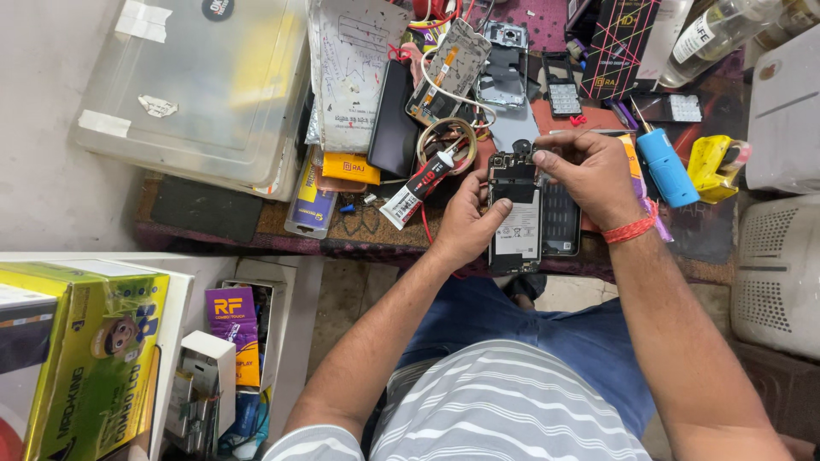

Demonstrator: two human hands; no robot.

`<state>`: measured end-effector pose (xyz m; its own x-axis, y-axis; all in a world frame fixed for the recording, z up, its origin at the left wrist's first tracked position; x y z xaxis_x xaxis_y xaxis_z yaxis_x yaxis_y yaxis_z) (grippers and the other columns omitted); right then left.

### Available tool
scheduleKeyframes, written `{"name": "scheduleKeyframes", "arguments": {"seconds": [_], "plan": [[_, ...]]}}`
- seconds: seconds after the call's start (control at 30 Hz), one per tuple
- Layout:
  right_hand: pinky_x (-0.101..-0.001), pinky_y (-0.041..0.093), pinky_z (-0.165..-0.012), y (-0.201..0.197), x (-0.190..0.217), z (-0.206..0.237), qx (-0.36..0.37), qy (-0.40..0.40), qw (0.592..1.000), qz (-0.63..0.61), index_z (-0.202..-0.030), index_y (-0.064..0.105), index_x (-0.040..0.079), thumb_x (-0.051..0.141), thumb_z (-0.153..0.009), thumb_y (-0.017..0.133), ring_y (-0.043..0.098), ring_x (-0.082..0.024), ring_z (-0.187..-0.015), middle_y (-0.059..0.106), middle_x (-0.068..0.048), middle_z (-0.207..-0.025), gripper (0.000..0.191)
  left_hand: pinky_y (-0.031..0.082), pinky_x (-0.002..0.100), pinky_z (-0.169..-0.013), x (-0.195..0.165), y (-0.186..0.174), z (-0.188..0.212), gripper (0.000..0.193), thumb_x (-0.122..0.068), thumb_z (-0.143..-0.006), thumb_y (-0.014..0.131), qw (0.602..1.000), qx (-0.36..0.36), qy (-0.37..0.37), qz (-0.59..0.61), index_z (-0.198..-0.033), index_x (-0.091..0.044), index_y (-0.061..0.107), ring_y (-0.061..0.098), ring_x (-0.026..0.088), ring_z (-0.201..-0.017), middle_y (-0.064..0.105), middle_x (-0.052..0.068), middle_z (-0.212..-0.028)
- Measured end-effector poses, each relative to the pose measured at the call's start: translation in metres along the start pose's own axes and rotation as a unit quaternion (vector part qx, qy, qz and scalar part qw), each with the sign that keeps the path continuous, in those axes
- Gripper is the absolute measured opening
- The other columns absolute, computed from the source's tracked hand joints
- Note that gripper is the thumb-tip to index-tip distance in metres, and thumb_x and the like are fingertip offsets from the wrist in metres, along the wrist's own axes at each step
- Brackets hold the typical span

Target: The person assembles a smartphone by inserting the motherboard and battery into the chassis, then connects a charging cable to test the device. They apply adhesive to the phone frame using a screwdriver and prepare the back cover for reassembly.

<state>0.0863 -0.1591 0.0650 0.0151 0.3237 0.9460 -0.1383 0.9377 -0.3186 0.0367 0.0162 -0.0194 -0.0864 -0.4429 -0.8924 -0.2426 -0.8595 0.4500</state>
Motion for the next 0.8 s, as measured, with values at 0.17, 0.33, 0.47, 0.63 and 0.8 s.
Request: {"name": "scheduleKeyframes", "arguments": {"seconds": [0.17,0.33,0.47,0.63,0.8], "plan": [[-0.0206,0.054,-0.072,0.007,0.006,0.001,-0.009,-0.032,0.998,0.050,-0.110,0.076,0.003,0.011,-0.086,0.084,0.065,-0.005,-0.082,0.070,0.001,-0.095,0.026,0.056,0.028,-0.094,-0.002,0.002,0.000,0.045,-0.001,-0.100,0.061,1.000,-0.002,0.001,0.007,-0.141,0.004,0.042,0.066,0.012,-0.109,0.068,0.012,-0.120],[-0.0276,0.054,-0.079,0.002,0.025,0.008,-0.030,-0.169,0.966,0.193,-0.107,0.080,0.002,0.006,-0.091,0.081,0.066,-0.015,-0.097,0.069,-0.008,-0.099,0.017,0.056,0.027,-0.093,-0.009,0.005,0.002,0.045,-0.001,-0.099,0.061,0.999,-0.012,0.009,-0.049,-0.140,0.003,0.044,0.066,0.011,-0.107,0.068,0.010,-0.117],[-0.0296,0.056,-0.074,-0.005,0.021,0.003,-0.004,-0.082,0.975,0.208,-0.106,0.078,0.003,0.007,-0.092,0.077,0.069,-0.015,-0.086,0.069,-0.008,-0.099,0.014,0.055,0.026,-0.091,-0.012,0.006,0.004,0.042,-0.002,-0.098,0.063,0.994,-0.017,0.016,-0.106,-0.137,0.003,0.048,0.066,0.010,-0.104,0.070,0.009,-0.113],[-0.0287,0.057,-0.074,-0.005,0.025,-0.002,0.036,-0.073,0.978,0.191,-0.107,0.078,0.006,0.003,-0.090,0.073,0.071,-0.016,-0.084,0.070,-0.008,-0.096,0.018,0.056,0.026,-0.086,-0.009,0.007,0.003,0.043,-0.002,-0.097,0.063,0.996,-0.020,-0.006,-0.087,-0.137,0.002,0.048,0.066,0.009,-0.099,0.069,0.007,-0.110],[-0.0299,0.055,-0.072,-0.004,0.038,0.004,0.033,-0.165,0.951,0.258,-0.106,0.079,0.006,0.005,-0.087,0.078,0.069,-0.017,-0.084,0.070,-0.009,-0.093,0.019,0.056,0.026,-0.090,-0.007,0.007,0.002,0.044,-0.001,-0.098,0.063,0.999,-0.003,-0.001,-0.051,-0.138,0.002,0.046,0.065,0.010,-0.104,0.067,0.008,-0.116]]}}
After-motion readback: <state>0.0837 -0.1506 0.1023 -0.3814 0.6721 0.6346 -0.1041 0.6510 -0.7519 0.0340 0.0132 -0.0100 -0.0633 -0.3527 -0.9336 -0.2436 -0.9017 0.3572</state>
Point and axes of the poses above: each hand's wrist, its own z-axis away from the middle knuckle, its own y-axis out of the palm, x = y × z, the point moved 5 cm from there along -z, towards the middle knuckle
